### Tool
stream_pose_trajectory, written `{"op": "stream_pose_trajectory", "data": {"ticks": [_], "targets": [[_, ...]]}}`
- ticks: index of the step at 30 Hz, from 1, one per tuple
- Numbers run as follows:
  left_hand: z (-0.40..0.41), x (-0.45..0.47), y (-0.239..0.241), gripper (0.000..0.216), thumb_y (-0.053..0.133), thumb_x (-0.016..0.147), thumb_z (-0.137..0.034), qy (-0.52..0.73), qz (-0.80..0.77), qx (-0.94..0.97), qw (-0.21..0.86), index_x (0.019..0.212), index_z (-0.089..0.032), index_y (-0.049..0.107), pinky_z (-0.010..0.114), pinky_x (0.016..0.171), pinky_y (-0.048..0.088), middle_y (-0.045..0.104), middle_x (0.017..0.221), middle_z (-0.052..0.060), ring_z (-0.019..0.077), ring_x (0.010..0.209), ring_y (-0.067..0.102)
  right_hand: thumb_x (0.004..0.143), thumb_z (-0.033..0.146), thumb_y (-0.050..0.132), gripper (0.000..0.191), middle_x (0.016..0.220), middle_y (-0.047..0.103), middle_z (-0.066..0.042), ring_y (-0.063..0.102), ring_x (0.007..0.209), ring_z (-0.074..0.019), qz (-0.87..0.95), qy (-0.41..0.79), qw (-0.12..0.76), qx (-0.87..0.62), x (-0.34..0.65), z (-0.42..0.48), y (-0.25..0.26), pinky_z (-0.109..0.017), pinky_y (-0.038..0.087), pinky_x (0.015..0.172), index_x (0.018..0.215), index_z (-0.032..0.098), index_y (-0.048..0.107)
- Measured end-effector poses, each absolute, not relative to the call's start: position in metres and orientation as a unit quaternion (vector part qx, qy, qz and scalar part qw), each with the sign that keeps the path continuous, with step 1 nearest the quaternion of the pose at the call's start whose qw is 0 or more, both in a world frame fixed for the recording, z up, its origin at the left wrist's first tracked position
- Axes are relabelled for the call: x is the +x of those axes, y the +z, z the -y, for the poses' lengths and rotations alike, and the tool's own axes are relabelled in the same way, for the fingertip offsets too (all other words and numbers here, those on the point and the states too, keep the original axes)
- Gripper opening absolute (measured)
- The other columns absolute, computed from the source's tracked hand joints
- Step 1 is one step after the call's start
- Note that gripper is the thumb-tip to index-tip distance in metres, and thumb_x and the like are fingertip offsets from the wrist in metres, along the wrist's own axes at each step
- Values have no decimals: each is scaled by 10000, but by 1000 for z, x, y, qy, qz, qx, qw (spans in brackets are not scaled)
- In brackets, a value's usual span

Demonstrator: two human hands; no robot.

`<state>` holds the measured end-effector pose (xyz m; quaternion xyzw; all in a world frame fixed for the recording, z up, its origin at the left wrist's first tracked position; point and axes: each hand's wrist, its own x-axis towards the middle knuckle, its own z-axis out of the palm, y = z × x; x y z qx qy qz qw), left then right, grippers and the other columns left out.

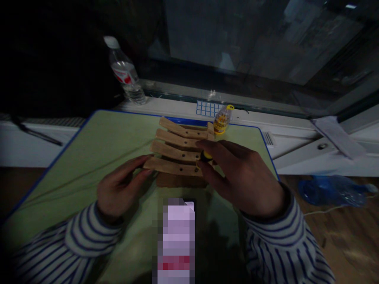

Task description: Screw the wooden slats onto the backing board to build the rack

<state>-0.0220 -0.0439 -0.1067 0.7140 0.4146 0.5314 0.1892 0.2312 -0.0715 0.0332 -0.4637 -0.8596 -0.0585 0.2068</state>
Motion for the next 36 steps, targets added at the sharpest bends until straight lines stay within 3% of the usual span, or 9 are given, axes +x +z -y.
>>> {"op": "stream_pose_trajectory", "data": {"ticks": [10,14,23,36], "targets": [[43,-22,-106,357,682,800,-150,530,-413,714,196,1147,-221,645,272,936,524,688,1125,24,156,990,661,866,235,595,290,994,718,-51,680,719,-110,850,-40,217,-478,231,68,30,-192,527,687,1137,132,587],[43,-22,-106,351,682,799,-152,532,-411,715,194,1141,-221,647,260,925,529,689,1123,20,150,983,664,860,266,617,306,1005,721,-35,680,773,-127,855,-32,236,-461,229,65,27,-219,530,716,1150,169,591],[42,-22,-108,331,679,806,-181,527,-418,714,195,1135,-211,652,276,922,529,692,1113,33,162,977,665,840,206,592,487,963,712,-46,669,757,-161,861,-20,202,-467,232,65,27,-270,535,655,1307,146,470],[41,-20,-111,323,678,808,-290,529,-449,690,205,1123,-220,666,328,884,549,705,1087,48,189,943,675,873,276,559,398,783,704,-27,672,657,-169,858,-50,193,-474,229,67,31,-277,520,589,1248,145,519]]}}
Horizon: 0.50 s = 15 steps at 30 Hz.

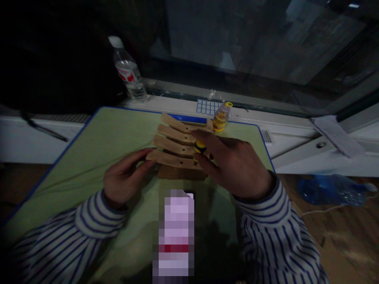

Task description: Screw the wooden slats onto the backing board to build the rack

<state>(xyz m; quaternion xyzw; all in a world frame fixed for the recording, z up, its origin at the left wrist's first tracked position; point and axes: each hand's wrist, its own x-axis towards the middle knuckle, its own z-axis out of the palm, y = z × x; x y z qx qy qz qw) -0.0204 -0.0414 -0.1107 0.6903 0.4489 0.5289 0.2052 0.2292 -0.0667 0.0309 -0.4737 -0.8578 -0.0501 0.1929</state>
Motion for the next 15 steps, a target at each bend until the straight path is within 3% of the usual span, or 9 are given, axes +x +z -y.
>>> {"op": "stream_pose_trajectory", "data": {"ticks": [7,12,15], "targets": [[41,-20,-109,320,658,818,-330,519,-458,699,181,1114,-209,676,319,877,550,709,1072,57,193,932,680,858,316,577,385,780,704,-31,658,609,-170,849,-76,178,-492,230,66,30,-287,514,567,1203,148,547],[42,-20,-110,327,645,831,-314,517,-457,695,202,1143,-217,663,301,872,544,707,1075,50,179,922,678,843,289,599,360,892,707,-59,650,670,-163,852,-59,198,-481,230,64,29,-283,518,607,1162,127,562],[42,-21,-110,310,628,845,-304,521,-455,690,210,1140,-217,665,302,885,539,703,1091,48,181,940,676,845,289,601,366,812,702,-32,643,634,-158,848,-62,205,-485,230,63,28,-275,509,580,1171,130,553]]}}
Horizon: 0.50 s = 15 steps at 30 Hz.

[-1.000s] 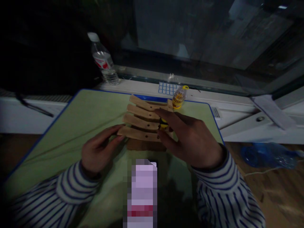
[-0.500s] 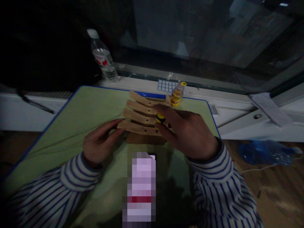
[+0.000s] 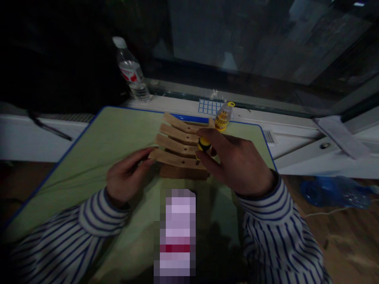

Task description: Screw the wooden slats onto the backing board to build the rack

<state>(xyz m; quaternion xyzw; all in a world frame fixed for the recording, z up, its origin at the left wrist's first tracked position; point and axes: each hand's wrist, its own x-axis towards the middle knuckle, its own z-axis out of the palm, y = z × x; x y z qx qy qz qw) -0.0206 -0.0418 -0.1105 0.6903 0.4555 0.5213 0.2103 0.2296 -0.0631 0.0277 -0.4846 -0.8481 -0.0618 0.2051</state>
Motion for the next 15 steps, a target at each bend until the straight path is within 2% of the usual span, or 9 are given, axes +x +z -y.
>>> {"op": "stream_pose_trajectory", "data": {"ticks": [4,9,15], "targets": [[42,-21,-110,292,624,849,-271,532,-443,693,202,1133,-220,669,278,883,538,706,1088,38,171,948,677,845,301,598,399,821,703,-31,652,617,-157,842,-77,202,-494,230,63,26,-269,505,569,1207,147,534],[43,-20,-110,283,629,847,-263,535,-446,687,205,1124,-227,673,304,891,546,706,1092,37,179,957,677,839,292,606,449,769,690,-9,638,562,-153,840,-79,203,-497,231,64,27,-262,492,520,1254,165,493],[44,-20,-110,292,623,851,-278,527,-459,686,203,1137,-243,669,321,893,556,704,1097,36,188,960,679,868,282,577,345,928,714,-56,678,673,-163,853,-46,209,-476,232,64,28,-253,510,548,1192,169,540]]}}
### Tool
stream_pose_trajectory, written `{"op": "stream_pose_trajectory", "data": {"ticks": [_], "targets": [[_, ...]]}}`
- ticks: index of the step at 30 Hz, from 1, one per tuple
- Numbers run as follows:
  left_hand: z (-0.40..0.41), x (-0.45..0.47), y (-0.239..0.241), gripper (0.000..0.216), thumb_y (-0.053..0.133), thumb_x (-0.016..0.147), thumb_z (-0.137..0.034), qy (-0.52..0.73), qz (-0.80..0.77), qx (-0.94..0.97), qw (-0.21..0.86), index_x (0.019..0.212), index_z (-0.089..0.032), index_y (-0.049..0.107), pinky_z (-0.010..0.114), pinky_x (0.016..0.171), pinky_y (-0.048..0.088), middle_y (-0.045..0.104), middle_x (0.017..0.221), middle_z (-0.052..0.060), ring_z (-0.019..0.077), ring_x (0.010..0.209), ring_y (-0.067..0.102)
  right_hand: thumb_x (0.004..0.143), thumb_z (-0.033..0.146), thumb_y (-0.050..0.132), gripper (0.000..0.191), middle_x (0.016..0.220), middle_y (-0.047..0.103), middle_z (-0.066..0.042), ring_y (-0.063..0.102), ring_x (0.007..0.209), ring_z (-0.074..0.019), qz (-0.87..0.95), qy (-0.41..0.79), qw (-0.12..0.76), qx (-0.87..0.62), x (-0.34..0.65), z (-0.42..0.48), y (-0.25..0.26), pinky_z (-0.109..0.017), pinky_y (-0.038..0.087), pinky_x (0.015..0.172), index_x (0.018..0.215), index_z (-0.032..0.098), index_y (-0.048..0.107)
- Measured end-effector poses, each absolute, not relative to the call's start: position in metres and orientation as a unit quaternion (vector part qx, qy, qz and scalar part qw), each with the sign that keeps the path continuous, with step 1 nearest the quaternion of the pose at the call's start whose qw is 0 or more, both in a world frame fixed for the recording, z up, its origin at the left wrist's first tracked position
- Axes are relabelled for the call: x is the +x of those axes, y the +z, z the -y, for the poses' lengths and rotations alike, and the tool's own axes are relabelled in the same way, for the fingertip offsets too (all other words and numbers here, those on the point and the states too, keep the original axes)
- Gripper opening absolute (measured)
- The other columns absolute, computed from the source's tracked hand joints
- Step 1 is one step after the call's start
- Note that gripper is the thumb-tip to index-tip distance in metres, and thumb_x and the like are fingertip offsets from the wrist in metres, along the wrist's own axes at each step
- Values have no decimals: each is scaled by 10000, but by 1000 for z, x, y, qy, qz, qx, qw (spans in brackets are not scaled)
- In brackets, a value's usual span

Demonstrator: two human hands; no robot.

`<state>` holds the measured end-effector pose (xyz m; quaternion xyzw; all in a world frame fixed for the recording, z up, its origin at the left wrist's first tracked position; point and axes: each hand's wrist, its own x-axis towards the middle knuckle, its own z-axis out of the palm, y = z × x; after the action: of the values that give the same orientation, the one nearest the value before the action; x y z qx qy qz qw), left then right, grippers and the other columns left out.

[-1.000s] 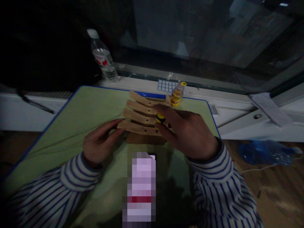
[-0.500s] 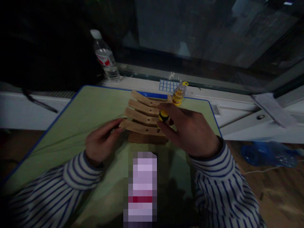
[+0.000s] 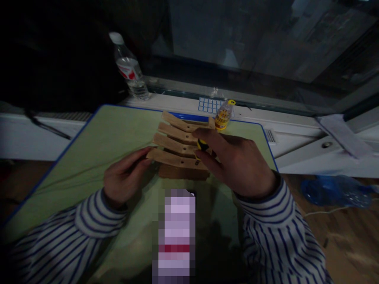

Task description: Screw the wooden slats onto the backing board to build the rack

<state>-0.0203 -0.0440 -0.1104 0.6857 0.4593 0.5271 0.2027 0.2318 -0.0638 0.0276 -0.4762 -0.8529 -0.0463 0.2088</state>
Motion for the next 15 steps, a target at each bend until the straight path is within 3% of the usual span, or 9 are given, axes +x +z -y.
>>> {"op": "stream_pose_trajectory", "data": {"ticks": [5,11,15], "targets": [[44,-21,-111,303,635,843,-271,529,-457,685,206,1143,-250,667,317,888,559,705,1095,36,189,958,681,864,297,582,359,908,711,-54,663,626,-155,850,-47,203,-484,231,65,29,-256,504,524,1197,168,545],[43,-21,-114,302,624,848,-298,520,-465,684,213,1136,-220,669,325,896,552,704,1097,49,194,959,679,834,235,584,418,988,692,-63,663,734,-161,857,-37,198,-475,232,66,29,-268,531,652,1237,153,510],[43,-21,-114,301,618,851,-312,520,-465,683,216,1131,-217,672,322,885,556,706,1093,50,196,956,681,836,207,563,388,894,697,-33,652,652,-140,859,-48,197,-470,233,66,30,-247,525,620,1221,179,518]]}}
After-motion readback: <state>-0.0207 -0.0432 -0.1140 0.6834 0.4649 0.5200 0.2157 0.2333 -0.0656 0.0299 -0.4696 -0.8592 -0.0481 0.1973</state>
